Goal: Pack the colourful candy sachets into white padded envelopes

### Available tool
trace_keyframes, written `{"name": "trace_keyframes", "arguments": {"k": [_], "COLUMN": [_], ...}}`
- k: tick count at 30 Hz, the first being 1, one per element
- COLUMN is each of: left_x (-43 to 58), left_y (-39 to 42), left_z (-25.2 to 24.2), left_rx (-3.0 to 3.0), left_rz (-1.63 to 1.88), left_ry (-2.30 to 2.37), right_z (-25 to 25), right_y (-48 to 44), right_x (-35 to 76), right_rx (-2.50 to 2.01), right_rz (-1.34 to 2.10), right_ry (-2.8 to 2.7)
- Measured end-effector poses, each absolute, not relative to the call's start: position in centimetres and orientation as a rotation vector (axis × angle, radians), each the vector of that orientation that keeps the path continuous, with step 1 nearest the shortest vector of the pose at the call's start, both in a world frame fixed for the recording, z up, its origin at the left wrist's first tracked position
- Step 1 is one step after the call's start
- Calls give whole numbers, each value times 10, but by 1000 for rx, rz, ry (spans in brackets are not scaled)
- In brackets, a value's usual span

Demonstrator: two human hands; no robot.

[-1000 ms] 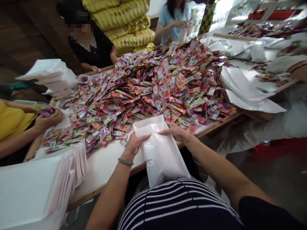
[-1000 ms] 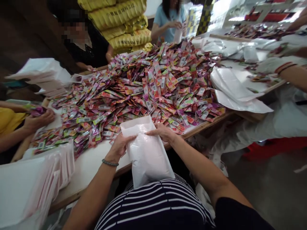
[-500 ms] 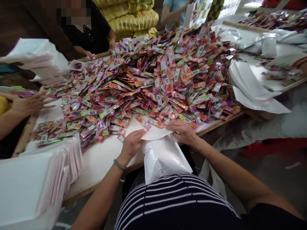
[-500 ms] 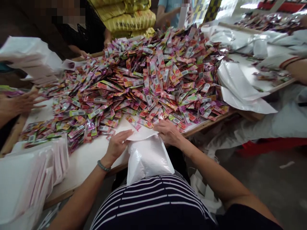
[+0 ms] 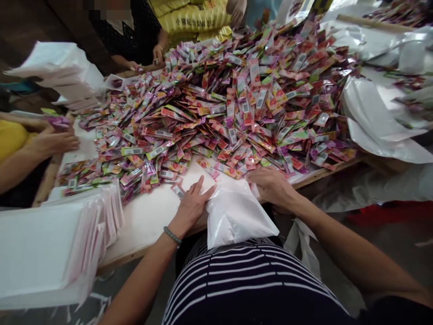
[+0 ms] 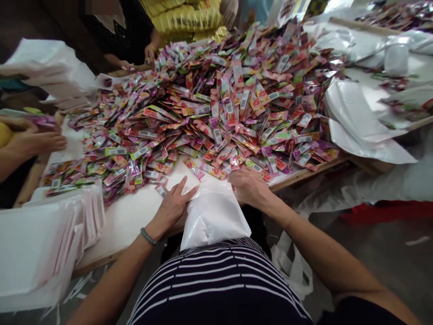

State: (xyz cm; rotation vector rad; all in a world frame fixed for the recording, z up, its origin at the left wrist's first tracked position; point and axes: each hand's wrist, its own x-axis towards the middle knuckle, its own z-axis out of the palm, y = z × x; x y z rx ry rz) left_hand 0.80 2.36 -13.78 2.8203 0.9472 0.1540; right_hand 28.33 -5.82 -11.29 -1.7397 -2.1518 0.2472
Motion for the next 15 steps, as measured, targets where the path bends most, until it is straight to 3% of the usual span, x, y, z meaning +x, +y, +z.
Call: {"name": "trace_keyframes", "arguments": {"k": [4,9,15], "left_x": [13,-2,-12], "left_y": [21,15,3], "left_z": [-138,-131,-118], "left_rx": [2747,2514,2205], "left_rz": [157,153,161], "left_ry": [1120,1487,1688], "right_z": [-84,-98,-86], "right_y": [-42,-36,-28], "right_x": [235,201,184], "right_rx": [-1543,-1199,-1488], "right_rz": [467,756,688], "right_ry": [-2136,-2532,-2780]}}
